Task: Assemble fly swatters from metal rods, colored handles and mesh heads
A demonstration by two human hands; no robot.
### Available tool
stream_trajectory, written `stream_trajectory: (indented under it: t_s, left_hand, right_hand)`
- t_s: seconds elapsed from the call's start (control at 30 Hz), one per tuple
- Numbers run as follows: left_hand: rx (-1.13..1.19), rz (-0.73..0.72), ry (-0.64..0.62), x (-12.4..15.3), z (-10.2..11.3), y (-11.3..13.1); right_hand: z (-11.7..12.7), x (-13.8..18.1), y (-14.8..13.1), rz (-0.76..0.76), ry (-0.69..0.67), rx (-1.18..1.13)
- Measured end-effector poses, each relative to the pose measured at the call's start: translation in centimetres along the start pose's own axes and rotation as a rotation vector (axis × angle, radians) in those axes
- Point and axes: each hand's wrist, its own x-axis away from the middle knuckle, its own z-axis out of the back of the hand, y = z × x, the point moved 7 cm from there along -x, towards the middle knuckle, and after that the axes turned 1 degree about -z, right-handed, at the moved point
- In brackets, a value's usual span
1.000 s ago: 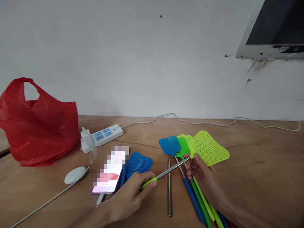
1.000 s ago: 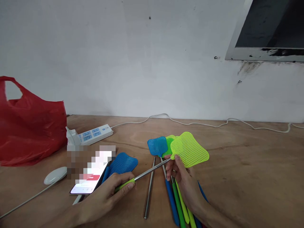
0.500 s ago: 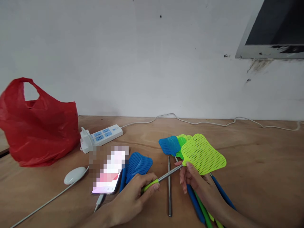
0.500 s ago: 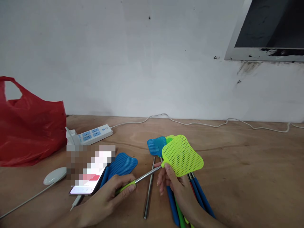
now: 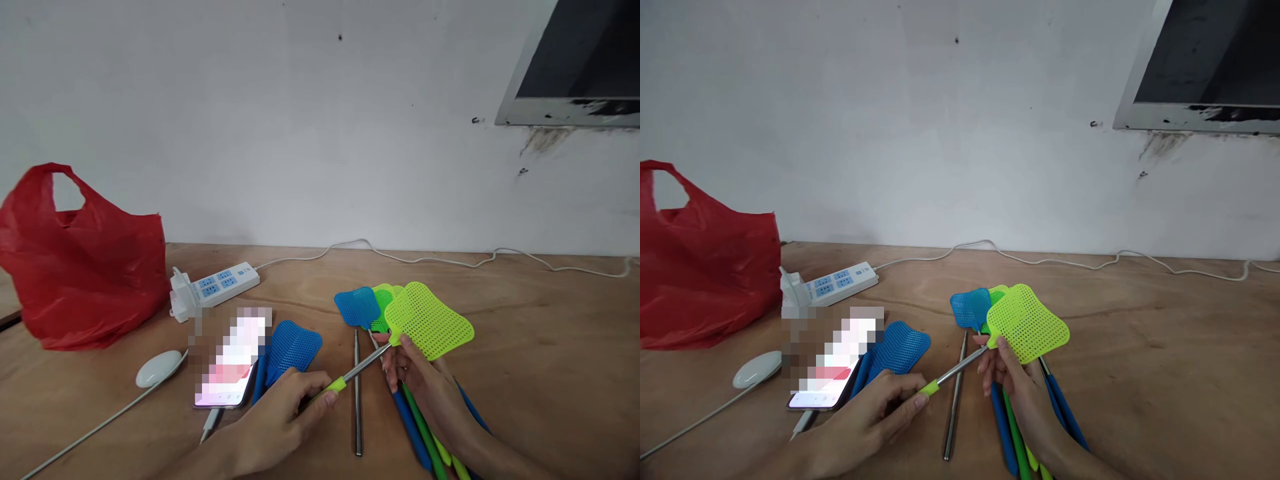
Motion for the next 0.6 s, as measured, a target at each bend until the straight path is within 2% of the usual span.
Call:
stream_trajectory:
  t_s: [0.27, 0.47, 0.53, 0.6]
  left_hand:
    - [0.005, -0.018, 0.02, -0.1, 0.0, 0.3]
    - [0.095, -0.072, 0.011, 0.0, -0.3, 1.6]
    - [0.058, -0.09, 0.019, 0.1, -0.2, 1.8]
    - [0.009, -0.121, 0.066, 0.3, 0.2, 2.2]
  right_hand:
    - [0.1, -0.3, 0.5, -0.028, -0.084, 0.011]
    - [-1.0, 0.3, 0.3, -0.059, -0.214, 0.137]
    - [-1.1, 0.3, 0.1, -0.047, -0.207, 0.114]
    - [-0.6, -0.1, -0.3, -0.018, -0.138, 0.089]
